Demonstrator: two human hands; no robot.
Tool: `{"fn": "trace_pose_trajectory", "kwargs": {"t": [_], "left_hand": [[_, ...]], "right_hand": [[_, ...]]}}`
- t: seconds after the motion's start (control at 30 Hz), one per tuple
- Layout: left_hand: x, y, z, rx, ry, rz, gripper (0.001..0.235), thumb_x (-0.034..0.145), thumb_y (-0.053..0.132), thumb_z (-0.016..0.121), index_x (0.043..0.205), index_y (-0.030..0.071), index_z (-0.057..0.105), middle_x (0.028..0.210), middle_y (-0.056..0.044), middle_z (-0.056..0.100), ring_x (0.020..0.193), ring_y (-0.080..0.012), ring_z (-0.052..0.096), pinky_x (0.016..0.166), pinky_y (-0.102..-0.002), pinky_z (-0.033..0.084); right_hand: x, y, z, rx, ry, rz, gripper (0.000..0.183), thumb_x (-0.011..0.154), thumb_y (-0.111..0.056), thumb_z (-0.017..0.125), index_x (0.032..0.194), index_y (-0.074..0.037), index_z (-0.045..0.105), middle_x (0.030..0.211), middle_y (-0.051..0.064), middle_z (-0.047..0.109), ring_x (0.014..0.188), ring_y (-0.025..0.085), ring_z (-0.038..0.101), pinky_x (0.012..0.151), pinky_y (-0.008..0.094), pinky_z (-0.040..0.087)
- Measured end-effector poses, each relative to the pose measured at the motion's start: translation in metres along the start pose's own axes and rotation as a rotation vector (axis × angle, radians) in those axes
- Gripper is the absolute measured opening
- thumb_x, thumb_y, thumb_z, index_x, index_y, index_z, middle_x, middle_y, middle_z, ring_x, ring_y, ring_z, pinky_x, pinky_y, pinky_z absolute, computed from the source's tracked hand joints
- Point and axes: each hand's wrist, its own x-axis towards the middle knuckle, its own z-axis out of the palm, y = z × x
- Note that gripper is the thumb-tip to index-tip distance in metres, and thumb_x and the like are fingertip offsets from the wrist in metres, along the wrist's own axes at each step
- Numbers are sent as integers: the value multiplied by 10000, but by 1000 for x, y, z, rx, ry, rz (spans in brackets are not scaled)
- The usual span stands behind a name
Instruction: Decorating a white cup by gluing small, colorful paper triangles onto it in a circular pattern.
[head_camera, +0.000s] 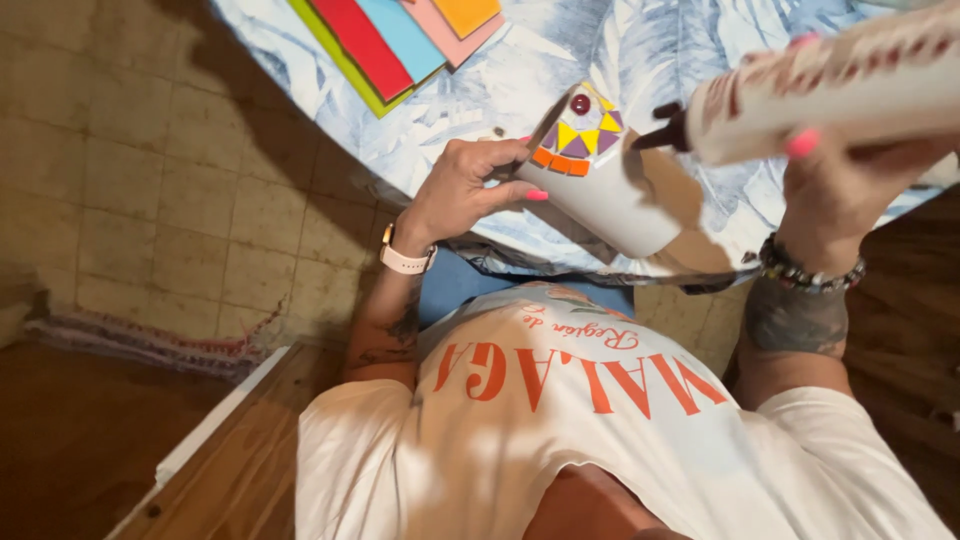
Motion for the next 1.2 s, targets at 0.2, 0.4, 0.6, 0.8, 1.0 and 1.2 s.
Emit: {"fn": "trace_pose_trajectory", "kwargs": {"t": [0.2,0.4,0.6,0.8,1.0,1.2], "left_hand": [[-3,-15,4,30,32,11,259,768,172,654,981,45,580,1042,-112,592,843,-111,587,683,-235,492],[-4,-18,4,64,33,-3,253,765,186,665,965,52,587,888,-48,621,670,-48,453,601,-221,413],[-1,-12,4,46,17,-25,265,766,187,649,981,46,583,1034,-108,598,899,-121,581,739,-235,478],[-1,-11,4,34,25,-36,254,764,191,657,971,58,591,1020,-87,607,817,-86,570,667,-223,464],[1,-6,2,-1,-5,-16,230,781,176,635,966,48,586,1025,-72,602,868,-87,570,708,-227,481],[1,-7,2,0,-13,-4,250,791,178,617,995,42,570,1035,-100,593,886,-157,609,736,-256,526]], "right_hand": [[124,-26,-81,-1007,-835,-181,230,1022,-41,514,1217,-70,395,1222,81,455,1133,216,495,1016,360,460],[112,-5,-77,-2556,-673,-1124,541,804,-511,715,1101,-113,502,784,84,580,668,194,551,510,301,431],[62,22,-65,-1883,-968,-1424,187,891,-106,620,1077,-98,606,1107,62,578,982,199,479,849,308,336],[54,35,-68,-1539,-1215,-1182,44,921,39,542,929,64,576,945,178,579,797,323,454,676,394,404],[49,23,-60,-1282,-1109,-780,31,927,135,619,924,133,588,842,234,615,732,275,599,631,321,517],[1,11,-20,-1049,-1342,-658,134,808,45,641,728,43,534,792,209,611,678,251,589,568,300,472]]}}
